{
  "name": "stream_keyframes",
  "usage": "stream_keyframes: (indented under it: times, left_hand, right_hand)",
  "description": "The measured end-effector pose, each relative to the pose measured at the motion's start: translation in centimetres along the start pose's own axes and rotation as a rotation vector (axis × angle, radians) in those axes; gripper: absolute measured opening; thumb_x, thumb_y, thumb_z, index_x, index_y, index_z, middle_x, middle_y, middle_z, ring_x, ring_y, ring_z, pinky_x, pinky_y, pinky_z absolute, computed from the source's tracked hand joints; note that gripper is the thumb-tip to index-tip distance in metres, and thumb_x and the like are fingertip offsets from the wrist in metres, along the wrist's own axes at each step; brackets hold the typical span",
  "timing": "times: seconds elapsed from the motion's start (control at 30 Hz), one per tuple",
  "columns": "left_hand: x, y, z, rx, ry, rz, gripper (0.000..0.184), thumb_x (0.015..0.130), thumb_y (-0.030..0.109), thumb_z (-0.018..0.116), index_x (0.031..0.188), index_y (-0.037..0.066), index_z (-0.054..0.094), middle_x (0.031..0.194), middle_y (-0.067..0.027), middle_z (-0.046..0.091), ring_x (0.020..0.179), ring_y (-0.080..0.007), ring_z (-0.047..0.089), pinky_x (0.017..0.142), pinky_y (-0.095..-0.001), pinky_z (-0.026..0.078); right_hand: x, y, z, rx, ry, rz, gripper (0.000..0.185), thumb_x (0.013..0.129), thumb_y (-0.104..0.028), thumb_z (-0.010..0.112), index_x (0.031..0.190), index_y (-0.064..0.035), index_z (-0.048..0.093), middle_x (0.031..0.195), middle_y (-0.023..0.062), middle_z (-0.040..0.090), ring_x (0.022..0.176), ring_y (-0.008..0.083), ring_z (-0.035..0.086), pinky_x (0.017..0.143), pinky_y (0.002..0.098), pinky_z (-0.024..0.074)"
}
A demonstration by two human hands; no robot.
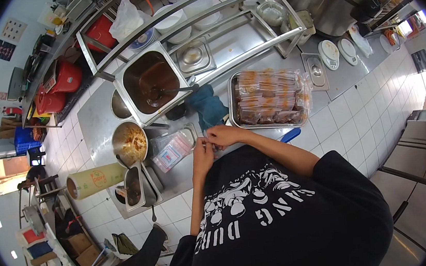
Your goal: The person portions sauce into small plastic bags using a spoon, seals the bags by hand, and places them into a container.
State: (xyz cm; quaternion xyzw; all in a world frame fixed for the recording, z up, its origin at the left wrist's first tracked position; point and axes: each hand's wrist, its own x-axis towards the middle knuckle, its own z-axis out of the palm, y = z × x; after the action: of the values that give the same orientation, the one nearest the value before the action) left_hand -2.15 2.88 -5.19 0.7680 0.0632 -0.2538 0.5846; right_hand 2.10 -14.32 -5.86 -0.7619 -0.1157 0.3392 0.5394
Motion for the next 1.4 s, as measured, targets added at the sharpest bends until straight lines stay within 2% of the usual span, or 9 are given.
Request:
stream_keyframes:
  times: [0.1,0.27,0.5,0.57,0.77,0.97,1.17,1.27,1.4]
  left_hand:
    - [-0.2,0.7,-0.6,0.255,-0.056,0.004,0.027,0.1,0.02,0.042,0.099,-0.003,0.055,0.083,-0.0204,0.064,0.078,-0.0312,0.065,0.071,-0.0397,0.053]
    - [0.2,0.5,-0.1,0.384,0.124,0.199,0.033,0.098,0.025,0.04,0.097,-0.003,0.057,0.091,-0.0314,0.062,0.086,-0.0515,0.058,0.077,-0.0535,0.045]
    - [0.7,0.4,-0.6,0.546,0.204,0.07,0.036,0.096,0.027,0.041,0.09,-0.003,0.06,0.088,-0.0305,0.063,0.087,-0.0503,0.059,0.075,-0.0551,0.044]
    - [0.9,0.3,-1.2,0.507,0.154,-0.019,0.034,0.096,0.024,0.043,0.088,-0.004,0.06,0.088,-0.0294,0.063,0.086,-0.0484,0.06,0.076,-0.0535,0.044]
    - [1.1,0.0,-3.1,0.46,0.22,0.362,0.028,0.095,0.015,0.044,0.094,-0.006,0.062,0.091,-0.0205,0.061,0.084,-0.0342,0.06,0.077,-0.0414,0.047]
    - [-0.9,2.8,-2.0,-0.254,0.059,0.246,0.023,0.102,0.015,0.047,0.097,-0.001,0.063,0.107,-0.0092,0.067,0.094,-0.0138,0.059,0.079,-0.0291,0.046]
    - [-0.5,3.4,-2.5,-0.138,0.112,0.217,0.017,0.095,0.011,0.063,0.1,-0.005,0.066,0.087,-0.0083,0.07,0.085,-0.0144,0.066,0.08,-0.0269,0.051]
    - [0.3,2.6,-3.1,0.017,0.101,0.176,0.027,0.091,0.009,0.068,0.114,-0.004,0.062,0.094,-0.0094,0.07,0.091,-0.0148,0.066,0.082,-0.0259,0.051]
    - [-0.9,4.9,-4.3,-0.267,-0.192,0.181,0.045,0.087,0.008,0.073,0.126,-0.002,0.053,0.101,-0.0092,0.067,0.091,-0.0153,0.063,0.084,-0.0269,0.051]
  right_hand:
    - [0.0,0.6,1.3,-0.261,0.18,-0.264,0.032,0.096,-0.028,0.047,0.083,-0.0004,0.057,0.077,0.0195,0.062,0.072,0.0367,0.063,0.066,0.0471,0.0476]
    - [0.7,1.4,2.3,-0.293,0.304,-0.216,0.03,0.093,-0.027,0.048,0.083,-0.0008,0.058,0.082,0.0213,0.063,0.081,0.043,0.06,0.071,0.0503,0.0465]
    - [-0.4,-1.1,2.3,-0.37,0.478,-0.039,0.019,0.09,-0.023,0.053,0.09,-0.0039,0.058,0.084,0.0183,0.063,0.083,0.0413,0.061,0.074,0.0481,0.0488]
    - [-0.8,-1.8,1.5,-0.316,0.438,-0.223,0.018,0.089,-0.02,0.055,0.096,-0.0038,0.06,0.088,0.0174,0.061,0.087,0.04,0.061,0.077,0.0461,0.0493]
    - [-1.6,-1.2,1.8,-0.425,0.231,-0.373,0.022,0.091,-0.019,0.057,0.107,-0.0061,0.066,0.089,0.0165,0.057,0.091,0.0362,0.059,0.08,0.0454,0.0467]
    - [-0.3,-2.2,-0.2,-0.094,0.251,-0.362,0.025,0.093,-0.028,0.061,0.09,-0.006,0.074,0.086,0.0145,0.058,0.084,0.032,0.056,0.081,0.0397,0.0446]
    - [-1.3,-3.9,-2.2,-0.048,0.41,-0.341,0.024,0.093,-0.021,0.063,0.093,-0.0004,0.074,0.083,0.0132,0.063,0.076,0.0249,0.06,0.07,0.0364,0.0467]
    - [-2.4,-6.0,-2.9,-0.008,0.286,-0.14,0.023,0.094,-0.02,0.06,0.098,-0.0017,0.073,0.082,0.0124,0.067,0.068,0.0249,0.063,0.065,0.0365,0.0482]
    - [-3.5,-7.2,-3.2,0.0,0.132,-0.076,0.025,0.096,-0.022,0.056,0.101,-0.0032,0.072,0.077,0.01,0.07,0.063,0.024,0.065,0.06,0.0355,0.0501]
